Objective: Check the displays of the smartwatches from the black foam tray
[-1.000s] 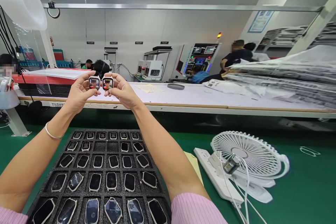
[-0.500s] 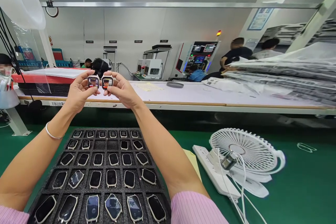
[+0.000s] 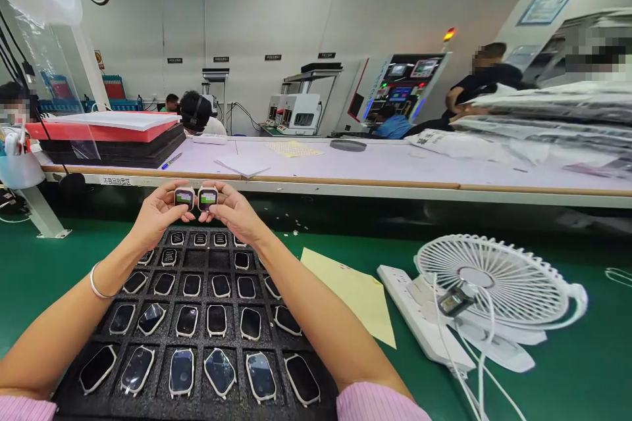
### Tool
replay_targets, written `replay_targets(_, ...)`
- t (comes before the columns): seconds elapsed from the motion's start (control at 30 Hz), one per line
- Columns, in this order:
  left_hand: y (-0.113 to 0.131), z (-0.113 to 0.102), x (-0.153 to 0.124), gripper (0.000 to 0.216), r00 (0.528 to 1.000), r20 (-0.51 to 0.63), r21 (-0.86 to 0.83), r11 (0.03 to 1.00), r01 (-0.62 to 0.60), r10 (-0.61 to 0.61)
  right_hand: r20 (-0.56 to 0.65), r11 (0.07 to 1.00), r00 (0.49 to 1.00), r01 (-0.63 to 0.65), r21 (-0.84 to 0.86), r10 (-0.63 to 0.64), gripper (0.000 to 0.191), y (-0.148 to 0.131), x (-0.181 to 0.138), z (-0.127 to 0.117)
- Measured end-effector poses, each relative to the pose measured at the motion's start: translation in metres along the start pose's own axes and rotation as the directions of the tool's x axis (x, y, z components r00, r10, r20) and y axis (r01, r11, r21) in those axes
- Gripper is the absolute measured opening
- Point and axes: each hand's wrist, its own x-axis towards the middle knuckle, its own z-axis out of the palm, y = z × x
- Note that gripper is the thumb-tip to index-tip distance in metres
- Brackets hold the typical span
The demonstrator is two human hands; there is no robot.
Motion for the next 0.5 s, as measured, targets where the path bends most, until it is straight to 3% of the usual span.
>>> replay_targets(0.27,-0.023,0.002,-0.004,0.047,0.997,-0.022,0.016,0.997,0.078,-0.078,-0.012,0.996,0.997,-0.072,0.049,0.072,0.035,0.021,-0.009,-0.010)
replay_targets(0.5,-0.036,0.002,-0.012,0.053,0.982,0.038,-0.022,0.982,0.188,-0.187,-0.020,0.990,0.993,-0.117,0.073,0.119,0.046,0.032,-0.024,-0.020)
